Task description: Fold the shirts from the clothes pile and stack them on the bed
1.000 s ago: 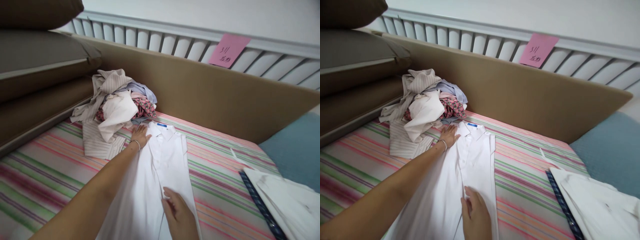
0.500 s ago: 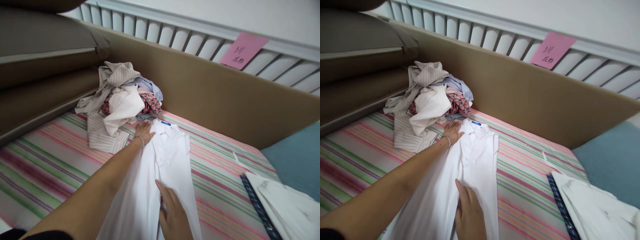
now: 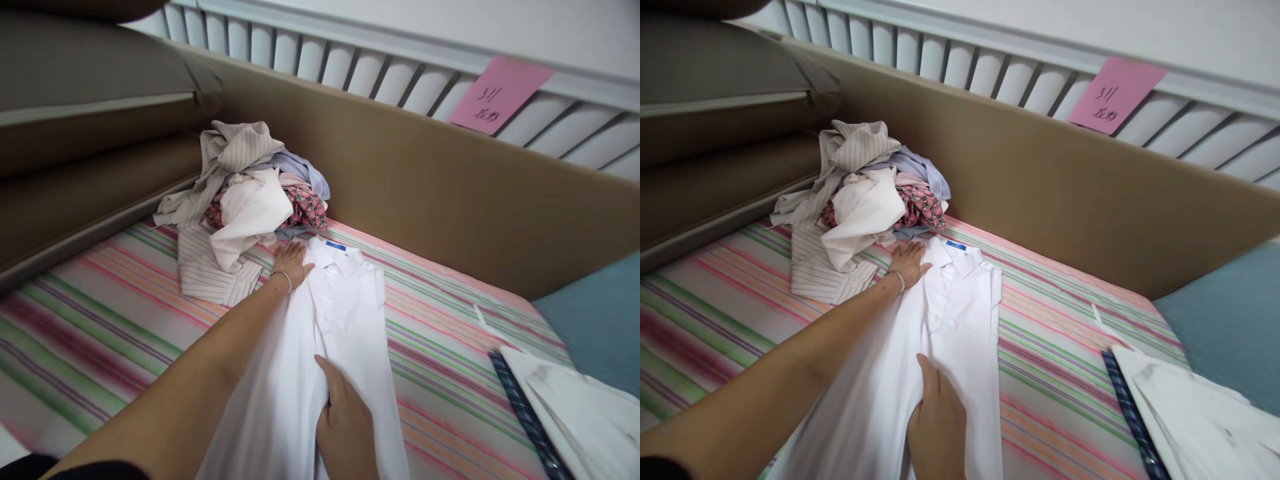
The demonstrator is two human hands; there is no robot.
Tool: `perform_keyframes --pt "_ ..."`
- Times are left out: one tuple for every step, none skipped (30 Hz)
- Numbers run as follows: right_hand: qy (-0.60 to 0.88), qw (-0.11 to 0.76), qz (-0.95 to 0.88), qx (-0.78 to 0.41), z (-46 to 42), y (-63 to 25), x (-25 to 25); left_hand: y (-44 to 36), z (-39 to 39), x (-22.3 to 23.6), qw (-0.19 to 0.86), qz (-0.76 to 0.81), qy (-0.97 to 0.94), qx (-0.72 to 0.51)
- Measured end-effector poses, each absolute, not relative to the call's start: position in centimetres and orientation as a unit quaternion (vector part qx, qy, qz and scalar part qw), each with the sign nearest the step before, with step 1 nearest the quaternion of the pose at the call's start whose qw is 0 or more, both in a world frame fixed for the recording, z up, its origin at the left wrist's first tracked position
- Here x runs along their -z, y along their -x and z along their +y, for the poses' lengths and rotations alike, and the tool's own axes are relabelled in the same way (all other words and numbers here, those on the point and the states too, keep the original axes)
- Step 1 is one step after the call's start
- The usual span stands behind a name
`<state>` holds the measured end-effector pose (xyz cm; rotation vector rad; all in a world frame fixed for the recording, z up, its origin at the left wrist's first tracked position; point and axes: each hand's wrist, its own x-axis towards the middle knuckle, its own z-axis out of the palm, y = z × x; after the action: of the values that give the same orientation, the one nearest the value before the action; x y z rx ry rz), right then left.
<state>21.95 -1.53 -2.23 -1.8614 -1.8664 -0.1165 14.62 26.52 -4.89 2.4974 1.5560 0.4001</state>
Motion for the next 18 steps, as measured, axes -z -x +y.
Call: perform_keyframes --pt "0.685 0.254 -0.683 0.026 -1.7 -22.0 2.2 -14.6 26.5 4.9 0.087 0.522 -0.838 -0.135" --pt "0.687 0.261 -0.678 0.005 -1.9 -22.0 2.2 -14.6 26.5 4.9 0.087 0.523 -0.837 -0.135" --pt "0.692 0.270 -0.669 -0.017 -2.1 -22.0 2.2 -14.6 26.5 4.9 0.088 0.524 -0.836 -0.136" --pt "0.700 0.282 -0.655 -0.039 -2.2 -22.0 2.2 -14.6 26.5 4.8 0.089 0.525 -0.836 -0.136" --pt "0.708 0.296 -0.638 -0.060 -2.3 -21.9 2.3 -14.6 26.5 4.8 0.091 0.525 -0.835 -0.136" --pt "0.716 0.311 -0.619 -0.081 -2.3 -21.8 2.4 -14.7 26.5 4.8 0.093 0.525 -0.835 -0.134" --pt "0.722 0.324 -0.604 -0.098 -2.2 -21.8 2.6 -14.7 26.5 4.8 0.093 0.526 -0.835 -0.133" --pt "0.727 0.332 -0.590 -0.111 -2.2 -21.8 2.8 -14.7 26.6 4.8 0.093 0.525 -0.835 -0.132" --pt "0.732 0.332 -0.582 -0.122 -2.2 -21.9 3.0 -14.7 26.6 4.9 0.092 0.525 -0.836 -0.132" --pt "0.735 0.324 -0.582 -0.130 -2.3 -22.2 3.3 -14.7 26.6 4.9 0.091 0.525 -0.836 -0.131" --pt "0.737 0.308 -0.586 -0.136 -2.4 -22.5 3.4 -14.7 26.7 5.0 0.089 0.525 -0.836 -0.131" --pt "0.741 0.286 -0.592 -0.137 -2.7 -22.9 3.4 -14.8 26.7 5.1 0.088 0.526 -0.836 -0.130" --pt "0.748 0.260 -0.596 -0.130 -3.0 -23.4 3.3 -14.8 26.8 5.2 0.087 0.527 -0.835 -0.130" --pt "0.758 0.237 -0.598 -0.112 -3.3 -23.8 3.0 -14.8 26.8 5.3 0.086 0.528 -0.835 -0.130" --pt "0.767 0.218 -0.598 -0.086 -3.5 -24.1 2.5 -14.8 26.8 5.3 0.086 0.528 -0.834 -0.131" --pt "0.771 0.208 -0.599 -0.055 -3.7 -24.3 1.9 -14.9 26.9 5.4 0.085 0.528 -0.834 -0.133" --pt "0.764 0.206 -0.611 -0.021 -3.6 -24.2 1.1 -14.9 26.9 5.4 0.084 0.527 -0.835 -0.136" --pt "0.746 0.211 -0.632 0.012 -3.4 -23.8 0.4 -14.9 26.9 5.4 0.084 0.526 -0.835 -0.137"
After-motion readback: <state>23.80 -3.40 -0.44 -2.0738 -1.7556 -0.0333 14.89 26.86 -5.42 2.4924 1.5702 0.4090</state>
